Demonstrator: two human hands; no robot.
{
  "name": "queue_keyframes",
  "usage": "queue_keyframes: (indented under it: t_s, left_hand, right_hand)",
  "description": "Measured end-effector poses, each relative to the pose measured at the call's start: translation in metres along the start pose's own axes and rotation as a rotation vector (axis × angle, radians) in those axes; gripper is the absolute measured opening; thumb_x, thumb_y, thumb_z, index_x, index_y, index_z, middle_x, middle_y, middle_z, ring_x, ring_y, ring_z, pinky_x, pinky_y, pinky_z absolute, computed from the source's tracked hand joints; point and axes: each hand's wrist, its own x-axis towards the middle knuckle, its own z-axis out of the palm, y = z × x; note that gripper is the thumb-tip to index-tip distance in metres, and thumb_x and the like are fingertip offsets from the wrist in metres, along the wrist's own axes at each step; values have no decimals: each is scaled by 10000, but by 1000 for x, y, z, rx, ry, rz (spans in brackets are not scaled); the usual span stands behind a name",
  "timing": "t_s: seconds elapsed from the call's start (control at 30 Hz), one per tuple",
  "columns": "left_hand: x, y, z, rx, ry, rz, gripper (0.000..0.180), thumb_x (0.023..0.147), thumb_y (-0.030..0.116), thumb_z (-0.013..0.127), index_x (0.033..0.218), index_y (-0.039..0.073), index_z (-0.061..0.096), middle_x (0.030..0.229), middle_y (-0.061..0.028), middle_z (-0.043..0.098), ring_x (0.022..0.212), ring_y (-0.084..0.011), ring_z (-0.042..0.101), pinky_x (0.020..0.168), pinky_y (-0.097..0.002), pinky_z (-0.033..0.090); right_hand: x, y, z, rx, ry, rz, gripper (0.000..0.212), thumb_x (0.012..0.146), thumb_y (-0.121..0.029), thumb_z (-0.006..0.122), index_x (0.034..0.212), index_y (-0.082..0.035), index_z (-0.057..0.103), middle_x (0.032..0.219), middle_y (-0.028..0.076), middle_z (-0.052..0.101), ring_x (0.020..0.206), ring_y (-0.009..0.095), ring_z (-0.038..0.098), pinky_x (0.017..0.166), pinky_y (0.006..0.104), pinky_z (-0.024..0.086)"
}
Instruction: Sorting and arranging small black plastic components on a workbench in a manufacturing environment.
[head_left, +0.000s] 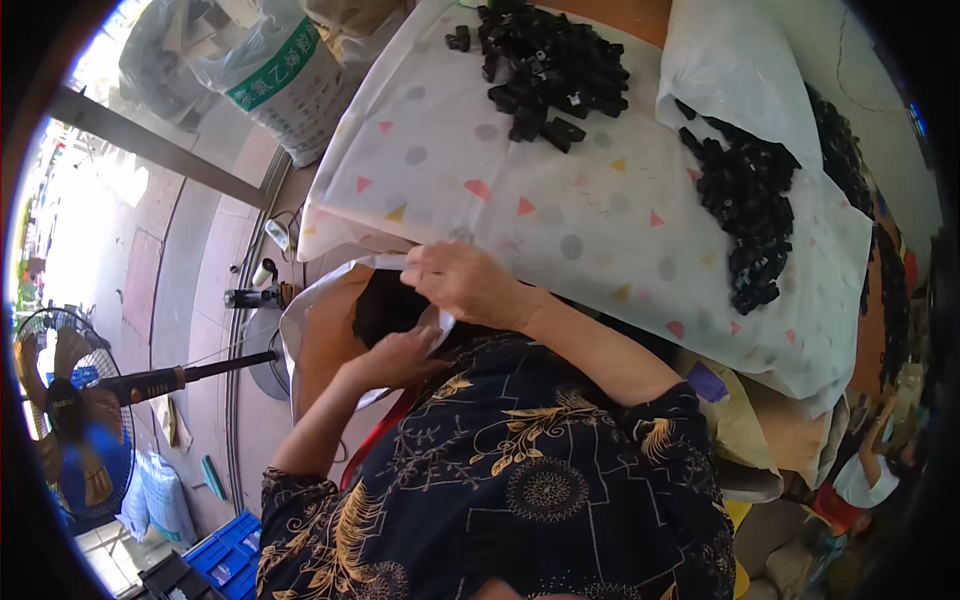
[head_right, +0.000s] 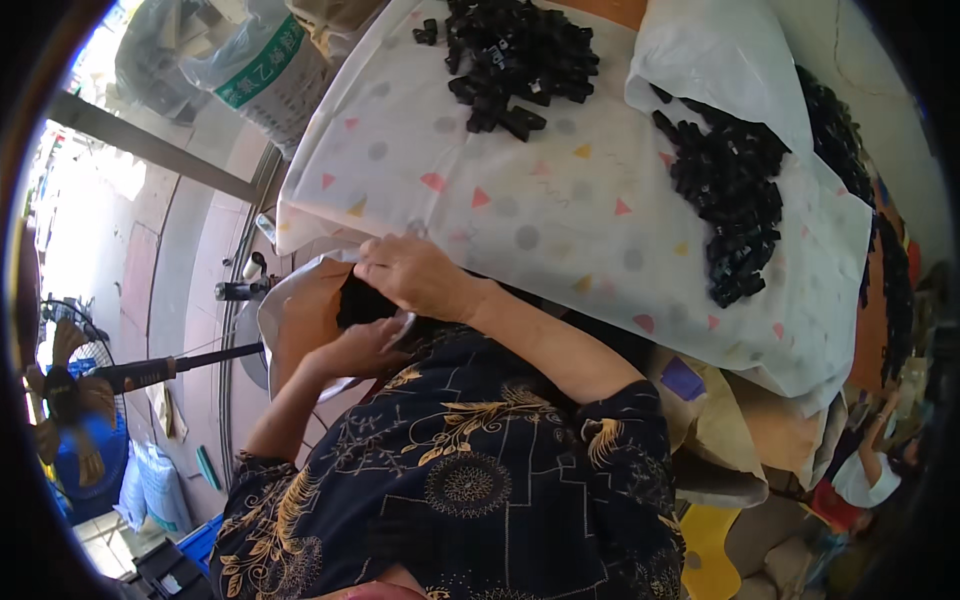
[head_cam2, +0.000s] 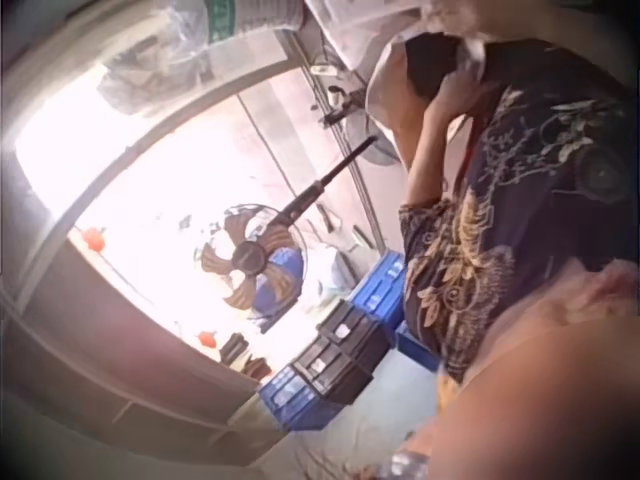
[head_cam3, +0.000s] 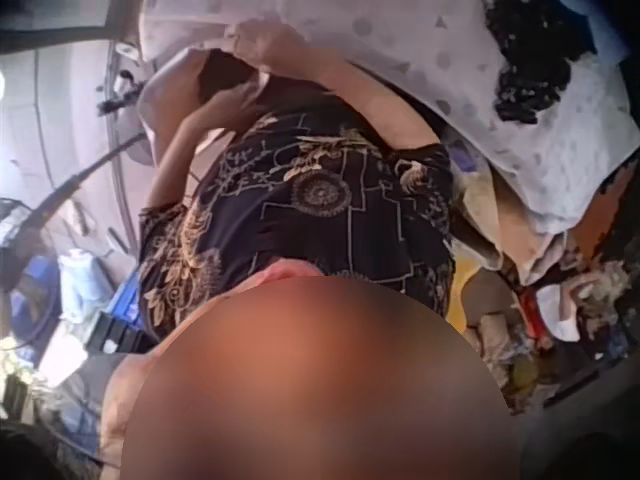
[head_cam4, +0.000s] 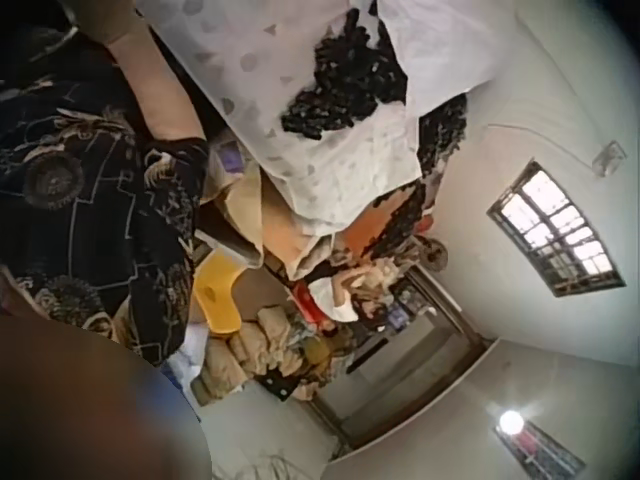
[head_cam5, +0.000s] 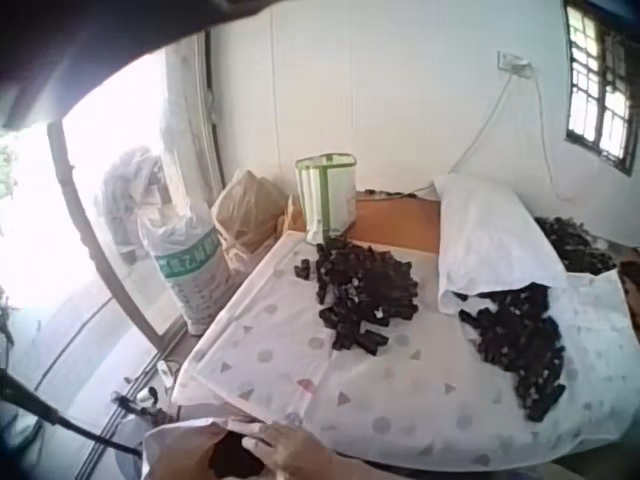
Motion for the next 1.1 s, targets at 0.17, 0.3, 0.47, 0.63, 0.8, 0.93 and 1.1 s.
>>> queue_keyframes:
  t_s: [0.17,0.3,0.47,0.63,0.8,0.93,1.1]
  left_hand:
    - [27,0,-98,-410,350,479,423,977,308,596,1312,58,535,1082,-140,667,1050,-311,646,913,-368,506]
    - [122,-7,-187,-403,1070,468,461,960,306,629,1326,45,523,1262,-170,585,1108,-293,607,915,-356,492]
    - [226,-44,-274,-461,1429,72,615,942,499,578,1365,57,515,1331,-245,533,1231,-379,523,1030,-427,420]
    - [278,-43,-332,-432,1484,147,615,952,546,514,1339,68,549,1337,-230,546,1234,-367,528,1052,-430,396]
    - [296,-31,-365,-461,1271,261,583,970,540,480,1330,89,561,1292,-204,587,1196,-355,560,1038,-423,399]
    - [309,-39,-386,-367,1193,337,562,982,530,458,1318,94,569,1257,-178,615,1178,-348,572,1027,-405,402]
    - [324,-19,-389,-102,1087,488,537,996,508,454,1325,103,580,1288,-148,612,1272,-307,514,1072,-398,371]
  right_hand:
    - [-30,40,-84,-248,331,300,302,826,7,666,1123,-28,625,1154,146,578,983,317,598,861,398,500]
    - [-75,88,-120,-382,475,590,322,880,-32,650,1195,-14,590,1227,184,533,1057,340,574,904,394,488]
    - [-97,154,-135,-437,544,744,453,966,-199,618,1337,14,470,1298,232,497,1218,388,482,1037,423,407]
    - [-68,198,-149,-366,620,803,543,978,-333,605,1353,29,456,1323,232,496,1229,393,478,1063,435,381]
    - [-44,238,-165,-274,660,966,673,986,-476,544,1416,29,427,1423,238,467,1308,378,453,1115,418,336]
    - [-25,276,-171,-195,694,984,708,981,-498,546,1443,18,404,1445,228,460,1339,357,442,1124,400,328]
    - [-17,300,-185,-212,433,857,565,945,-479,603,1351,-88,567,1345,174,562,1269,348,515,1063,388,398]
